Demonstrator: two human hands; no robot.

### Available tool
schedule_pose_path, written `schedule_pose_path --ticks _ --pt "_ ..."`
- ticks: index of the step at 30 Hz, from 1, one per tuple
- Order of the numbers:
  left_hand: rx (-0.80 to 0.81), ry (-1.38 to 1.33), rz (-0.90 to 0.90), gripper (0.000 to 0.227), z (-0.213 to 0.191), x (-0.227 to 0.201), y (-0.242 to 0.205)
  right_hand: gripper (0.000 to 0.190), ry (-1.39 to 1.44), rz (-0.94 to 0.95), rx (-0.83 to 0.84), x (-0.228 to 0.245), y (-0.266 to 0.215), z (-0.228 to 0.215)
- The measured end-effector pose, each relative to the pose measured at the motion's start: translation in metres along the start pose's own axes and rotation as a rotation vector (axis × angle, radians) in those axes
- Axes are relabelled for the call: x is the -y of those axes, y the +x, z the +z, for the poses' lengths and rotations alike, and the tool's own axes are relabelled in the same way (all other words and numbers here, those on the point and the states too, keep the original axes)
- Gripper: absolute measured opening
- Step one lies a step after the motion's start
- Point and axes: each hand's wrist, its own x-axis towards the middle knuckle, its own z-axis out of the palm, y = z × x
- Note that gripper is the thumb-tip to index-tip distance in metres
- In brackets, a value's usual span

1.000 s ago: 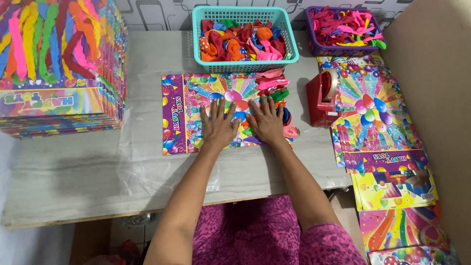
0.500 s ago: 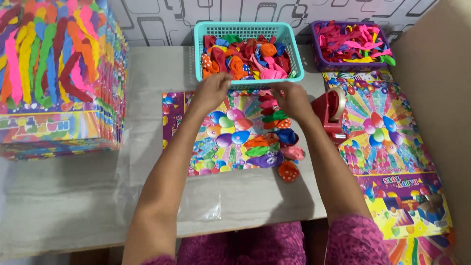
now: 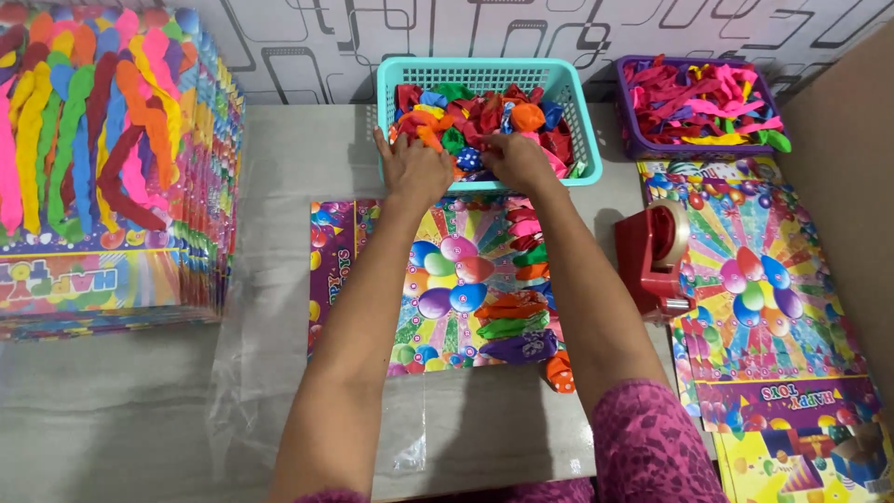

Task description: The person assembles a balloon flower toy by placing colorful balloons onto a cardboard backing. They pick balloons from a basket, attach them to the backing, and use a tape dispenser to secure them.

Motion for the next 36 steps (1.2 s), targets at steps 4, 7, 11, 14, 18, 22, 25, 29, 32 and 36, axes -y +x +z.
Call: schedule_pose_path --ticks 4,7,11,14,18,22,25,29,32,36 --pt "-0.144 -0.053 0.048 0.054 -0.007 0.002 -0.008 0.048 0.056 -0.015 0.032 0.021 -0.013 -0.018" --pt "-0.229 -0.093 0.064 0.045 -0.005 0.003 -0.008 0.037 -0.010 -0.065 0.054 0.010 -0.003 -0.007" --pt "-0.333 -0.219 0.120 0.023 -0.008 0.008 -0.008 0.018 0.179 -0.026 -0.160 -0.006 0.000 -0.004" --pt "-0.358 -0.386 0.207 0.030 -0.029 0.010 -0.007 0.009 0.570 0.004 -0.213 0.011 -0.018 -0.042" --pt "0.086 -1.042 0.259 0.092 -0.087 -0.020 -0.027 0.014 0.960 0.000 -0.087 0.043 -0.049 -0.096" --pt "0.183 -1.305 0.341 0.068 -0.086 -0.042 -0.030 0.013 1.013 -0.049 -0.075 0.042 -0.061 -0.113" --pt "0.158 -1.448 0.256 0.036 -0.083 -0.047 -0.047 0.012 1.012 -0.043 -0.087 0.043 -0.086 -0.124" --pt "0.214 -1.656 0.080 0.013 -0.069 -0.035 -0.076 0.014 0.984 -0.047 -0.109 0.026 -0.120 -0.118" --pt "0.232 -1.672 -0.016 0.015 -0.033 -0.026 -0.095 0.008 0.951 -0.024 -0.127 0.019 -0.147 -0.097" --pt "0.234 -1.537 -0.006 0.020 -0.004 -0.021 -0.129 0.005 0.891 0.136 -0.090 0.009 -0.185 -0.060"
